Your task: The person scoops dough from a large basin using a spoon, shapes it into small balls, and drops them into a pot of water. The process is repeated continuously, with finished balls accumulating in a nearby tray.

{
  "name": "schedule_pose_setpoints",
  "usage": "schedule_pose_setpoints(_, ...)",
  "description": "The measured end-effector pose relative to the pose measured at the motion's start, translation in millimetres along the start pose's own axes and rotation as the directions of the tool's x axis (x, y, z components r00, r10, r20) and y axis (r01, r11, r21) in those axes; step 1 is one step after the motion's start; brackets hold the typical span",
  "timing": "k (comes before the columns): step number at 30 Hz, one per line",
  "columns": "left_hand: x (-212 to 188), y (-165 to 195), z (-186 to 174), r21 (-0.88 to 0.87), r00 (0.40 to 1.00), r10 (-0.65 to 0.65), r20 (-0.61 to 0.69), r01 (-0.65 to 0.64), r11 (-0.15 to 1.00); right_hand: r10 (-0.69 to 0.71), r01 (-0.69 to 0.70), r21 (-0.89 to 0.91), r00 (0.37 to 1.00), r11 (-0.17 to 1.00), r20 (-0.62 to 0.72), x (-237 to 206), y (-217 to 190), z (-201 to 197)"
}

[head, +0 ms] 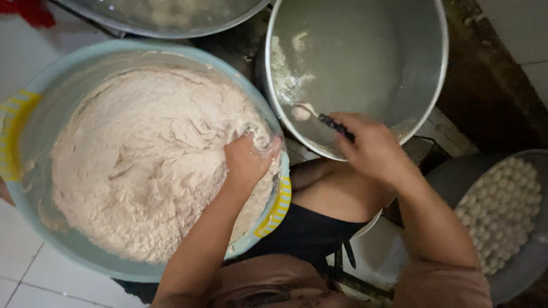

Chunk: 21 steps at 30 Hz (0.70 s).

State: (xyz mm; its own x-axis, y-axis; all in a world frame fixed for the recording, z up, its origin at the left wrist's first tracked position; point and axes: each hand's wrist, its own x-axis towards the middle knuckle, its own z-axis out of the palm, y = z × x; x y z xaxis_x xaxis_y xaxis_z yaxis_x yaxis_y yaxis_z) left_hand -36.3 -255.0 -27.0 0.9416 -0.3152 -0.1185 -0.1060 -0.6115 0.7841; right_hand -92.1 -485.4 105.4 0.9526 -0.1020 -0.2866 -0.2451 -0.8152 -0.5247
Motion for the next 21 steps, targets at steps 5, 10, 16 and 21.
schedule_pose_setpoints(5, -8.5, -5.4, 9.1, -0.360, 0.995, -0.076, -0.067, 0.047, 0.932, 0.101, -0.101, 0.087, 0.995, 0.991, 0.009, -9.6, -10.4, 0.3)
schedule_pose_setpoints(10, -9.3, -9.1, 21.6, 0.009, 0.914, 0.350, -0.205, -0.356, 0.935, 0.341, -0.338, -0.065, 0.886, 0.939, 0.315, -31.6, -39.1, 12.5)
schedule_pose_setpoints(16, -11.1, -2.2, 18.4, -0.253, 0.996, 0.086, -0.003, -0.084, 0.964, -0.210, 0.153, 0.364, 0.970, 0.919, 0.122, -29.4, -36.1, 25.4)
schedule_pose_setpoints(21, 1.8, 2.7, 7.4, 0.075, 0.997, -0.073, 0.032, 0.070, 0.995, 0.171, -0.300, 0.330, 0.914, 0.895, 0.368, -24.7, -13.3, 16.1)
